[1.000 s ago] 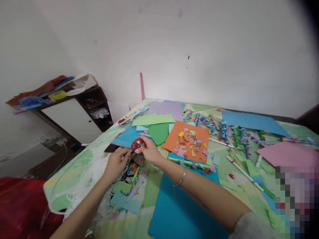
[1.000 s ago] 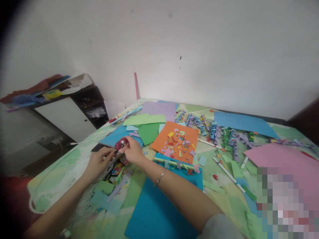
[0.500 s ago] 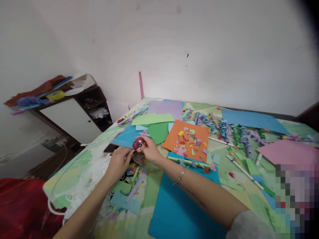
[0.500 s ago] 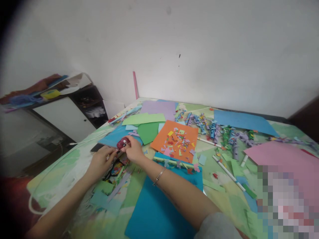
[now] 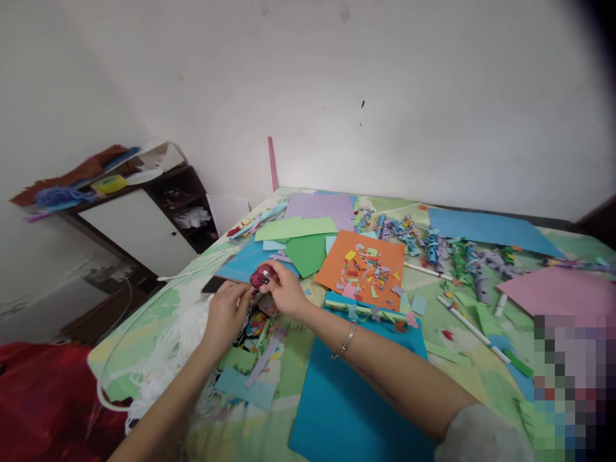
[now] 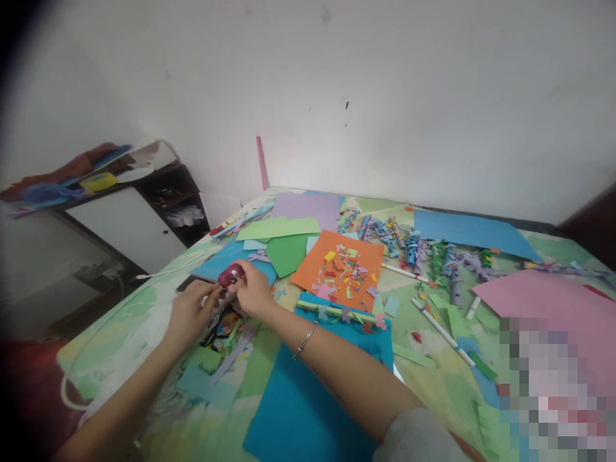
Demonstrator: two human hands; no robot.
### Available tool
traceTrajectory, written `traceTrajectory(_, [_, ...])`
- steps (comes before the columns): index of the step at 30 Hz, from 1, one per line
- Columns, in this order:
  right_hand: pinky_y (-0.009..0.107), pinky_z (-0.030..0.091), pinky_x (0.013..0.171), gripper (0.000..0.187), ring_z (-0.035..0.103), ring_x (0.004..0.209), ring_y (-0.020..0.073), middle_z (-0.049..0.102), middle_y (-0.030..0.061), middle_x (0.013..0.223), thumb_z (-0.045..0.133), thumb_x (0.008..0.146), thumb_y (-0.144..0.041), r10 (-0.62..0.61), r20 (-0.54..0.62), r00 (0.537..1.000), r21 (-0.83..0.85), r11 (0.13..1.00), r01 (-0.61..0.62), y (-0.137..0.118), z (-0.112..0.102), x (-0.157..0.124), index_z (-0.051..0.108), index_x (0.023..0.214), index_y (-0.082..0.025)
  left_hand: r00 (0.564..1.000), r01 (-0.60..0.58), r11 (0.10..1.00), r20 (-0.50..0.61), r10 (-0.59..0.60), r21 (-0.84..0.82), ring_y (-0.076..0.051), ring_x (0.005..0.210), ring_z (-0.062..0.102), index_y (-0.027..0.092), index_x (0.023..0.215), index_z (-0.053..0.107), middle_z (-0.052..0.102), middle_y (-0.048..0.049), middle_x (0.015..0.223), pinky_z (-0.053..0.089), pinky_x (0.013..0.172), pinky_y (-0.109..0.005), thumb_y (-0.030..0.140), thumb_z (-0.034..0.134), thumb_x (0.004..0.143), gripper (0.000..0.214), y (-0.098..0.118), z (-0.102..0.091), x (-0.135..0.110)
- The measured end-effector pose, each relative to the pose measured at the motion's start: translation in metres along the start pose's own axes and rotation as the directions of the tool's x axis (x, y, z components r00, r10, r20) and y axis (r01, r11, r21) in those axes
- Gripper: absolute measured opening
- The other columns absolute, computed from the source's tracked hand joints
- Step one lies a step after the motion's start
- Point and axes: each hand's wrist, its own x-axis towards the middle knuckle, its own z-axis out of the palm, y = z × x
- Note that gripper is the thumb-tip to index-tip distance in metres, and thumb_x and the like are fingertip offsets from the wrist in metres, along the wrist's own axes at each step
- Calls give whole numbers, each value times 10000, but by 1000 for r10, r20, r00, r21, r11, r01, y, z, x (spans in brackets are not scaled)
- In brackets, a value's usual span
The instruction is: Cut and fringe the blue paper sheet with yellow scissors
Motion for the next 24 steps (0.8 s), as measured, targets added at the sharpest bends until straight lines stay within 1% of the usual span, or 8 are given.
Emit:
traceTrajectory(5, [400,555,799,245,651,914,202,646,69,1090,585,952,-287,-29,-8,1000,-58,998,28,-6,1,-2,598,1155,-149,1000,5,1000,1,-5,-20,-200,693,579,186,728,663,626,-47,647,430,638,-283,311,454,861,278,-5,-2,-2])
traceTrajectory(8, [422,543,832,255,641,959,217,639,74,1115,592,947,-284,-50,-24,998,-103,994,47,-9,7,-5,595,1163,-150,1000,22,999,-15,-22,-25,-201,688,576,186,712,660,621,-48,647,430,649,-291,316,463,851,273,-9,-2,-5])
traceTrajectory(11, [414,547,824,244,644,945,211,641,72,1107,585,951,-282,-75,-21,997,-141,988,71,-11,13,-6,597,1157,-151,999,44,998,-19,-45,-34,-201,678,578,192,674,646,614,-44,627,438,645,-291,323,475,839,271,-13,-4,-8])
traceTrajectory(14, [415,544,832,233,642,957,212,641,73,1114,582,953,-277,-119,-9,993,-182,977,115,-13,19,-6,602,1150,-155,997,71,996,-8,-71,-58,-203,693,601,198,634,624,638,-52,648,459,646,-287,342,481,829,282,-19,-4,-11])
traceTrajectory(17, [420,543,843,237,636,984,219,635,77,1135,580,955,-272,-166,1,986,-235,959,161,-14,25,-3,598,1161,-157,995,103,990,6,-103,-91,-214,759,640,199,637,631,696,-76,736,490,699,-294,379,489,811,288,-28,-7,-13])
traceTrajectory(20, [422,545,839,262,633,989,223,623,83,1160,579,955,-278,-210,9,978,-308,930,202,-16,37,-2,584,1188,-159,985,172,980,-6,-173,-104,-239,792,664,200,714,670,735,-89,824,508,686,-304,421,531,758,265,-37,-17,-13])
traceTrajectory(23, [434,534,854,294,616,1027,236,595,91,1208,576,954,-282,-277,29,961,-394,880,265,-21,50,-6,560,1223,-166,962,267,959,-33,-271,-97,-237,674,655,194,818,689,742,-75,842,511,617,-319,436,590,700,286,-41,-34,-15])
traceTrajectory(24, [429,531,854,291,612,1030,237,595,93,1205,570,954,-281,-305,51,951,-422,856,297,-23,53,-8,558,1222,-168,955,291,952,-33,-295,-100,-234,680,658,197,866,687,743,-66,870,518,624,-320,434,600,700,302,-41,-40,-17])
